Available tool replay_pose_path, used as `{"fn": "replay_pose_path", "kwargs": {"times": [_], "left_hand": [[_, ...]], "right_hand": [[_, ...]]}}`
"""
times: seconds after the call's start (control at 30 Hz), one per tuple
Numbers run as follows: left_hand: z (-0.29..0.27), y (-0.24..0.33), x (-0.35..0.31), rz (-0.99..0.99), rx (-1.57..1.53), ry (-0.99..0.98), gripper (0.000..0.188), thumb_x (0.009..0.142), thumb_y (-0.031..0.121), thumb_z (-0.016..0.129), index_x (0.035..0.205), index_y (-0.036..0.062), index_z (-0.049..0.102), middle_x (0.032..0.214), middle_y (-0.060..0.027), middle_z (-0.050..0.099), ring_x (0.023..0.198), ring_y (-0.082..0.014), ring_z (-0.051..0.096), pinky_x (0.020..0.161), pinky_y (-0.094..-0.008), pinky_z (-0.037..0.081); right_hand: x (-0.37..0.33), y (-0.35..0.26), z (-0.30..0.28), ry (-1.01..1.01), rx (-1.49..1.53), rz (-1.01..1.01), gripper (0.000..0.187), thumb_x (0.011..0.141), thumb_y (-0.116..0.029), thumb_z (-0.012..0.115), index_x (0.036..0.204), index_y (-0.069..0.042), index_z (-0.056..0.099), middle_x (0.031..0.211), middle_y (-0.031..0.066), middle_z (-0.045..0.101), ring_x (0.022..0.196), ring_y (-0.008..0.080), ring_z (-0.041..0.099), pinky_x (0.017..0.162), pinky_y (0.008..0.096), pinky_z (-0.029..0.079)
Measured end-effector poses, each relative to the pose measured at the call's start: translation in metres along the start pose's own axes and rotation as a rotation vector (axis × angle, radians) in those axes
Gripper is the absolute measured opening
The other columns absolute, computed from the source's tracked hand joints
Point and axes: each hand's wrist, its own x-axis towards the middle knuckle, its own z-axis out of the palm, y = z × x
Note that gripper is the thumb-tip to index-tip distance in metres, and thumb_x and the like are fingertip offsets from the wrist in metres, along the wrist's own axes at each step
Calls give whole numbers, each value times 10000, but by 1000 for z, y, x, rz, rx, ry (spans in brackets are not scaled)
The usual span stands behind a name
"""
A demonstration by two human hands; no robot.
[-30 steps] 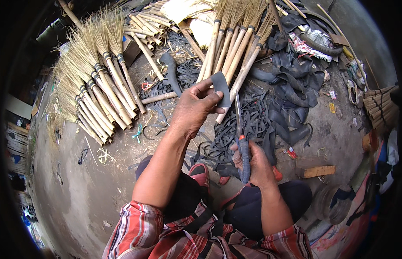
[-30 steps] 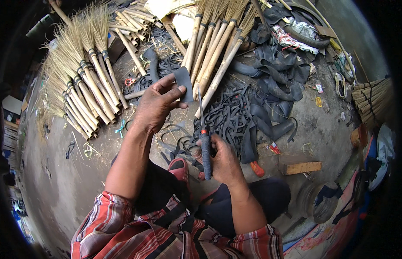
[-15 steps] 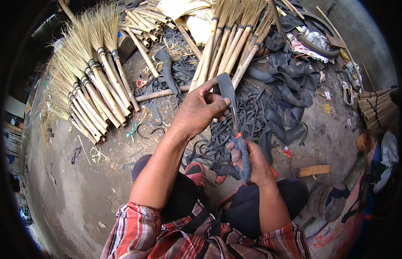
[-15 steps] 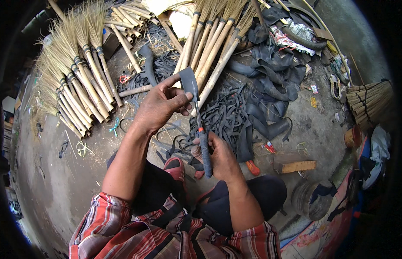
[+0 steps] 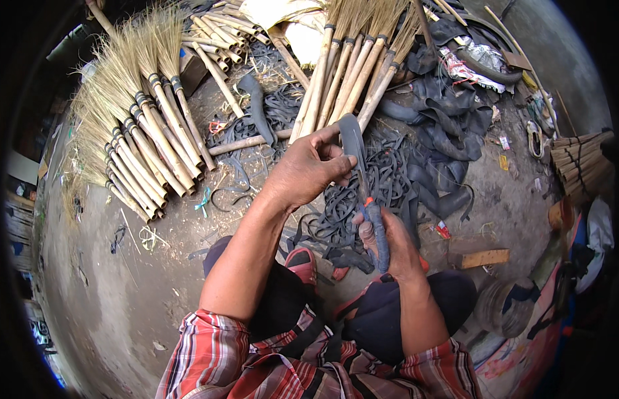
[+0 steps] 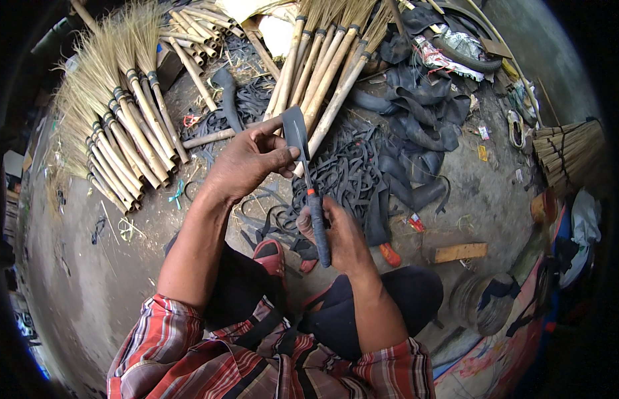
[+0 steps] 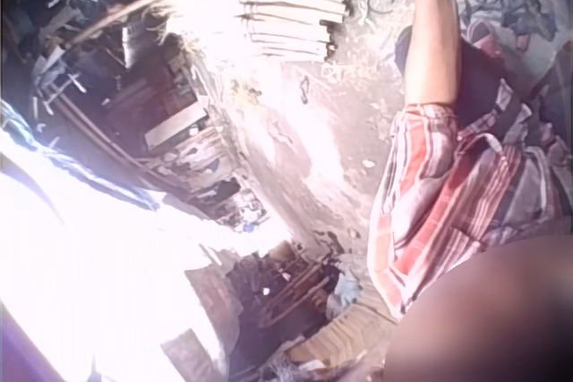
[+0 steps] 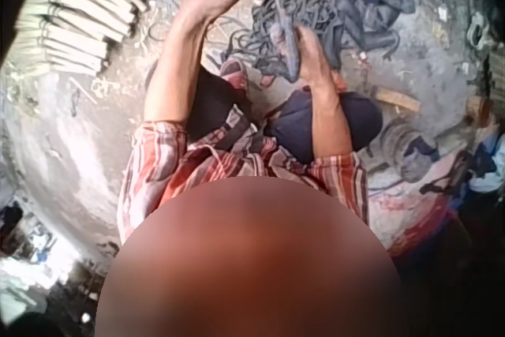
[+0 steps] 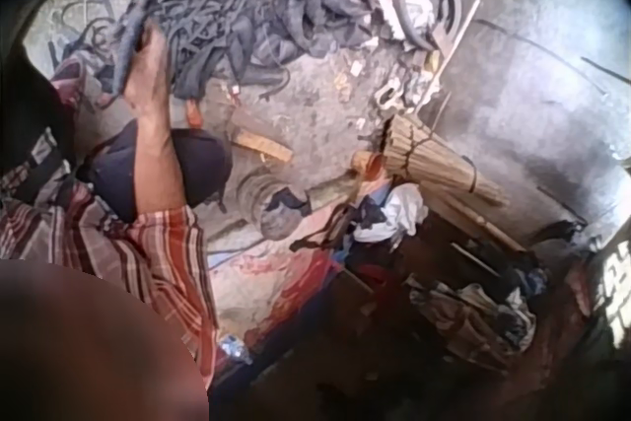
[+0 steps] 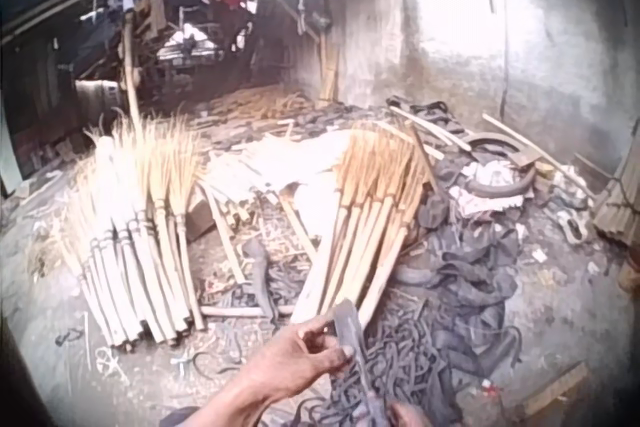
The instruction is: The person sits on the floor and uses shears to cut a piece of black rubber into narrow strips. The cut strips are dropped onto a growing pile on the floor. The person repeatedly repositions the rubber and continues cutting throughout the clip.
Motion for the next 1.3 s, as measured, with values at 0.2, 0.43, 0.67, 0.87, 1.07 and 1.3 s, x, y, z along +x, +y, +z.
{"fn": "replay_pose_path", "kwargs": {"times": [0.2, 0.43, 0.67, 0.87, 1.07, 1.3], "left_hand": [[1, -5, 5, 15, -47, -19, 534, 980, 59, 715, 1472, -54, 537, 858, 8, 645, 743, -81, 627, 687, -248, 568], [-2, -5, 5, 3, -50, -7, 468, 999, 110, 719, 1431, -15, 587, 979, -3, 707, 811, -81, 643, 746, -266, 566], [6, -7, 2, 15, 24, -52, 430, 1001, 86, 689, 1410, -12, 603, 869, 37, 628, 755, -60, 593, 703, -244, 525], [0, -6, 5, 24, -11, 21, 439, 1022, 111, 685, 1441, 15, 598, 930, 53, 665, 808, -52, 602, 767, -252, 536], [11, -10, -1, 20, -15, -69, 519, 1001, 74, 703, 1496, 15, 556, 945, 68, 661, 818, -41, 568, 749, -223, 487], [11, -7, 7, 12, -79, 45, 482, 1011, 90, 668, 1474, 7, 565, 838, 93, 552, 733, -26, 500, 664, -202, 433]], "right_hand": [[-1, 1, -5, 66, -311, 40, 226, 935, -166, 802, 1028, -13, 664, 849, 23, 699, 771, 91, 655, 760, 272, 563], [4, 12, 3, 66, -325, -72, 335, 987, -378, 765, 1006, -67, 643, 728, -61, 535, 604, 21, 472, 537, 207, 367], [4, 7, -5, 117, -501, -33, 277, 963, -262, 783, 1017, -17, 666, 812, 30, 679, 728, 117, 641, 642, 284, 500], [1, 7, 2, 97, -493, -107, 285, 970, -267, 791, 1023, -27, 647, 802, -7, 635, 692, 88, 570, 636, 266, 481], [10, 12, 1, 183, -560, -160, 277, 948, -255, 785, 1025, -5, 695, 836, 97, 742, 727, 161, 698, 664, 347, 520], [2, 10, 3, 155, -519, -48, 268, 944, -217, 811, 1005, -12, 649, 864, 32, 697, 747, 81, 605, 671, 265, 509]]}}
